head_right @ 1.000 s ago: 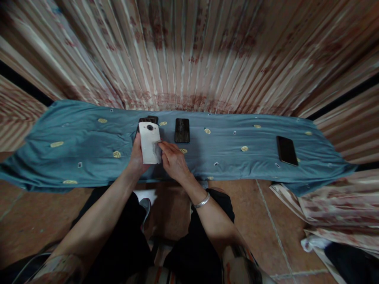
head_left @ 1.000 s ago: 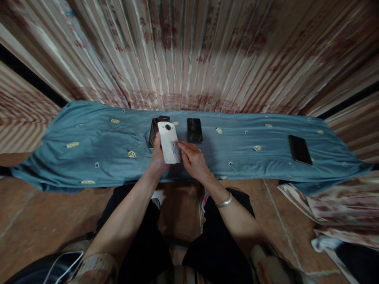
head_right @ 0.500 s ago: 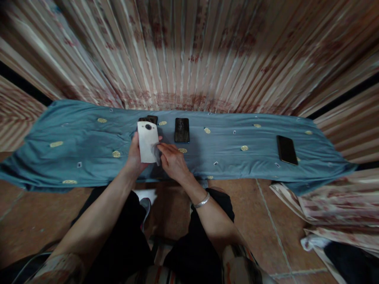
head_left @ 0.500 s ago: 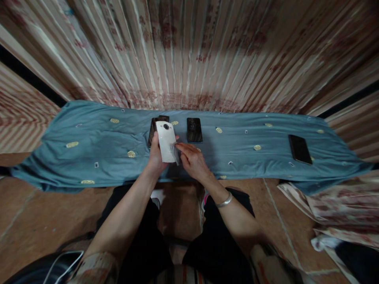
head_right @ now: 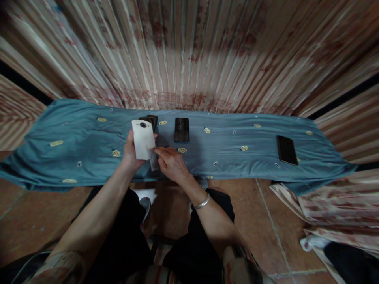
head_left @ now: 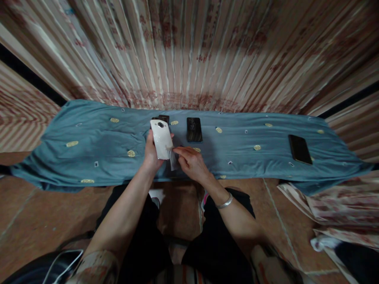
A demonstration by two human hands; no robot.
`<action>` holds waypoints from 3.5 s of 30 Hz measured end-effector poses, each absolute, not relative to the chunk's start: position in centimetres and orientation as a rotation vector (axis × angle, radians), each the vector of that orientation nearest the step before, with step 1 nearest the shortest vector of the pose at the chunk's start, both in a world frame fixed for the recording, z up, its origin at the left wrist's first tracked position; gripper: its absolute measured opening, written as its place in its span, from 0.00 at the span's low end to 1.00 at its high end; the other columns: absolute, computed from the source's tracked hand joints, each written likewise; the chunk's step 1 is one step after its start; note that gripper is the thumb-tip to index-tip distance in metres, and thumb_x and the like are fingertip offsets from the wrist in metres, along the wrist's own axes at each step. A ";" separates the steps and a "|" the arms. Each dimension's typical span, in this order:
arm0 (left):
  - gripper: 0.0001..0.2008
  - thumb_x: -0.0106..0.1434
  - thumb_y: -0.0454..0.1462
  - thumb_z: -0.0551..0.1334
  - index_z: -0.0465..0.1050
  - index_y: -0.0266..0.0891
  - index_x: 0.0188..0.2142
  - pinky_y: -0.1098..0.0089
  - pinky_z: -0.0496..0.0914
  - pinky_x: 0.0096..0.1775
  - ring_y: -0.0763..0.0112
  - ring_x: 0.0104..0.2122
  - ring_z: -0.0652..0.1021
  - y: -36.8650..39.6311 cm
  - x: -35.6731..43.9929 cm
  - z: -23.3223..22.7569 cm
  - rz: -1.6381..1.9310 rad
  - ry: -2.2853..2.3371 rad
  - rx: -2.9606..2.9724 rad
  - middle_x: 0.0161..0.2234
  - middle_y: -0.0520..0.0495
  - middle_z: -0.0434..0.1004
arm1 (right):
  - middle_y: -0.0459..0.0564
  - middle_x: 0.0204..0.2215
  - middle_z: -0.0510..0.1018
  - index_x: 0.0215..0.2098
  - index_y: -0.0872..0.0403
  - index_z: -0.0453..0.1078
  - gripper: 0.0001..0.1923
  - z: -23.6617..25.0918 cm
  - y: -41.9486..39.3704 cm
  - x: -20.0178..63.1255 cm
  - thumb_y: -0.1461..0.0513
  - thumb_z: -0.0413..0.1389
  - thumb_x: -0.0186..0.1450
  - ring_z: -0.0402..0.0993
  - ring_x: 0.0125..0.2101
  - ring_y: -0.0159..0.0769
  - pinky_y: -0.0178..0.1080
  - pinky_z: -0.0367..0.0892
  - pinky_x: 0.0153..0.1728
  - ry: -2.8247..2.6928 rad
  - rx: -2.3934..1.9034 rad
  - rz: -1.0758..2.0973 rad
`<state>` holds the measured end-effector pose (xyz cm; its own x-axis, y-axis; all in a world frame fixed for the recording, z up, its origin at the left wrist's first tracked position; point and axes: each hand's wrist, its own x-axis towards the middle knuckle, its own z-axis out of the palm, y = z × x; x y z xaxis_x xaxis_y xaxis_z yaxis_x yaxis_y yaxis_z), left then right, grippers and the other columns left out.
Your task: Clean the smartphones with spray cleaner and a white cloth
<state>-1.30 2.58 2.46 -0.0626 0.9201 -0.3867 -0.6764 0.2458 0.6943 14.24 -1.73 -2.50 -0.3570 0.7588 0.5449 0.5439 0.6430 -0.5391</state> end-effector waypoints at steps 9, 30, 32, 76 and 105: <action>0.29 0.75 0.57 0.54 0.80 0.37 0.54 0.72 0.76 0.31 0.65 0.28 0.84 2.8 -0.8 2.0 1.378 0.958 0.346 0.31 0.44 0.86 | 0.56 0.56 0.85 0.59 0.52 0.77 0.22 -2.8 -1.8 14.3 0.70 0.50 0.71 0.82 0.55 0.43 0.49 0.76 0.61 -2.056 -1.014 0.309; 0.31 0.77 0.55 0.45 0.79 0.36 0.49 0.70 0.75 0.29 0.66 0.23 0.80 2.8 -1.1 2.1 1.323 0.913 0.334 0.29 0.43 0.85 | 0.52 0.50 0.87 0.54 0.50 0.79 0.14 -1.9 -2.5 14.7 0.66 0.55 0.76 0.84 0.51 0.41 0.46 0.77 0.58 -2.058 -1.048 0.313; 0.30 0.77 0.55 0.46 0.79 0.37 0.49 0.70 0.75 0.29 0.66 0.24 0.80 2.8 -1.1 2.1 1.325 0.923 0.345 0.30 0.43 0.85 | 0.53 0.50 0.87 0.53 0.50 0.80 0.14 -1.8 -2.5 14.7 0.66 0.55 0.76 0.84 0.50 0.42 0.47 0.78 0.57 -2.074 -1.055 0.270; 0.15 0.67 0.45 0.71 0.78 0.37 0.31 0.77 0.72 0.31 0.77 0.23 0.78 1.1 1.5 -0.1 1.273 0.890 0.423 0.24 0.54 0.80 | 0.51 0.51 0.87 0.50 0.48 0.80 0.09 -1.4 -1.7 13.3 0.59 0.60 0.74 0.82 0.52 0.43 0.46 0.76 0.58 -1.824 -1.209 0.367; 0.12 0.61 0.43 0.75 0.84 0.37 0.38 0.65 0.76 0.51 0.60 0.46 0.86 -1.1 3.2 -2.0 1.125 0.874 0.464 0.35 0.47 0.88 | 0.59 0.64 0.78 0.66 0.53 0.73 0.24 -1.6 -0.3 15.6 0.64 0.47 0.76 0.74 0.65 0.49 0.58 0.68 0.69 -1.875 -1.171 0.155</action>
<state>3.15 -1.06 -2.00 0.1613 0.9164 -0.3662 -0.5809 0.3881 0.7155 15.59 -0.30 -1.64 -0.1544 0.7719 0.6167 0.6602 0.5450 -0.5168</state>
